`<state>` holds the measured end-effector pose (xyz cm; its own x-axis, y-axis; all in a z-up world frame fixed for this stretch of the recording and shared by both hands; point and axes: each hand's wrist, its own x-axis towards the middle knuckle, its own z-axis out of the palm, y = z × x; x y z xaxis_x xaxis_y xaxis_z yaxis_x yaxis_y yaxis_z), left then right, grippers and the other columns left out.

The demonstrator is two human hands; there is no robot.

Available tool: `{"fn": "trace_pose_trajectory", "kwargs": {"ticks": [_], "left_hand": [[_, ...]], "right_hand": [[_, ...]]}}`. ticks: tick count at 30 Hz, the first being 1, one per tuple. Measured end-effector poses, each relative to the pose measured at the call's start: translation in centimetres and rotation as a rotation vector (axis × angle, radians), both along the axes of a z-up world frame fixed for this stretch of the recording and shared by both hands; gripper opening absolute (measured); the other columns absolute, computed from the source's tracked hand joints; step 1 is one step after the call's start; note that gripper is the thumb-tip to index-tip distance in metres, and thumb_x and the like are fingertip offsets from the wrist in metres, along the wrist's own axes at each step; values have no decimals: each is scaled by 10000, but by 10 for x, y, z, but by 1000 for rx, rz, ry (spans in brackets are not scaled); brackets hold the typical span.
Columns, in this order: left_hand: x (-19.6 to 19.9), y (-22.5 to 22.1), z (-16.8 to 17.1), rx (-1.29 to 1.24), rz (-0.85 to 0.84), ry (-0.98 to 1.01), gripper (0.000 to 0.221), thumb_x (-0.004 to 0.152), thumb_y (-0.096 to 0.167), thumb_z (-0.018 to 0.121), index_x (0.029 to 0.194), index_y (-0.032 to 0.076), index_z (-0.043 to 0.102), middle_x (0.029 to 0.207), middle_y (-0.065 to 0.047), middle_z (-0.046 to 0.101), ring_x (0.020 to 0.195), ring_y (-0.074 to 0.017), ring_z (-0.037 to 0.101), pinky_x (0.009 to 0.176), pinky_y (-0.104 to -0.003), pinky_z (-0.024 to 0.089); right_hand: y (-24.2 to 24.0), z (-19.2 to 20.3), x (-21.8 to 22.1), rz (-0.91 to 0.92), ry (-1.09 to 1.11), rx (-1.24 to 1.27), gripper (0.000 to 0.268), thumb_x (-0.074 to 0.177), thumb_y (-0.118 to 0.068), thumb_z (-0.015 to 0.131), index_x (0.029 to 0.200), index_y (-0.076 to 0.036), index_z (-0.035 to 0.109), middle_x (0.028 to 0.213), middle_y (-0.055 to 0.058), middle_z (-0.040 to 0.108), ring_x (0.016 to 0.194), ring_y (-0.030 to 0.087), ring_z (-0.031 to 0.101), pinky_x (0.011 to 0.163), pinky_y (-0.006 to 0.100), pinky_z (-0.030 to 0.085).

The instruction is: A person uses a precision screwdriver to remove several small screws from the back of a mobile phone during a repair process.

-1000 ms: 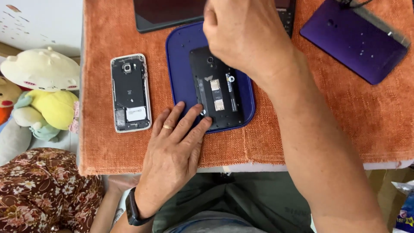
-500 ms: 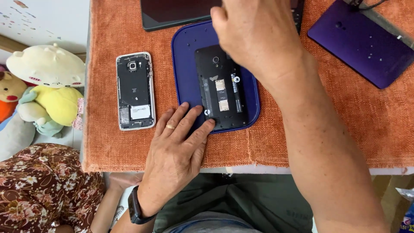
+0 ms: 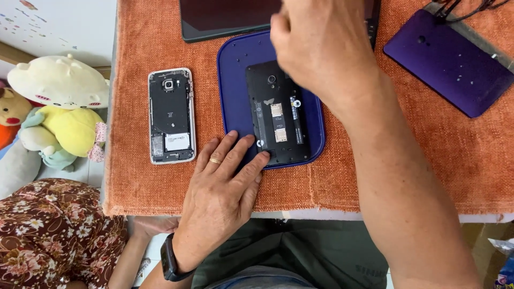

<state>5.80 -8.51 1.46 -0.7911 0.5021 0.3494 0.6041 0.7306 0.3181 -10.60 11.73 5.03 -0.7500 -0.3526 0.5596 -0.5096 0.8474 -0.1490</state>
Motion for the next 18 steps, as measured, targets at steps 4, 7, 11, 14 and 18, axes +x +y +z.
{"fn": "trace_pose_trajectory", "kwargs": {"ticks": [4, 7, 11, 14, 18], "left_hand": [[-1, 1, 1, 2, 5, 6, 280, 1026, 153, 582, 1283, 86, 673, 1364, -191, 638, 1337, -422, 562, 1160, -563, 387], [-1, 0, 1, -7, -1, -3, 294, 1027, 151, 567, 1296, 88, 667, 1377, -197, 629, 1349, -424, 549, 1157, -573, 384], [-1, 1, 2, 19, 8, 9, 276, 1026, 146, 591, 1281, 80, 673, 1360, -200, 642, 1336, -425, 564, 1163, -573, 389], [-2, -1, 2, 5, 3, 2, 293, 1027, 152, 566, 1293, 85, 670, 1376, -196, 628, 1344, -425, 546, 1161, -574, 380], [-2, -2, 0, 6, -3, 1, 312, 995, 119, 579, 1290, 88, 676, 1367, -205, 628, 1329, -433, 553, 1155, -583, 382]], "right_hand": [[-6, 16, 12, 183, -92, -88, 171, 926, 141, 538, 996, -14, 527, 846, 155, 550, 737, 360, 541, 646, 505, 416], [1, -6, -4, -12, 110, 65, 193, 973, -86, 786, 922, -69, 601, 806, 83, 602, 738, 296, 588, 659, 457, 461], [3, -1, 0, -43, 96, 46, 229, 978, -91, 772, 895, -78, 559, 784, 62, 586, 749, 313, 581, 680, 479, 453], [-5, 17, 11, 196, -183, -133, 166, 910, 165, 526, 975, 13, 543, 876, 158, 635, 773, 352, 620, 648, 506, 468], [-1, 0, 0, 90, 23, -49, 159, 945, 77, 684, 956, -20, 559, 718, 104, 563, 630, 336, 566, 568, 491, 417]]}}
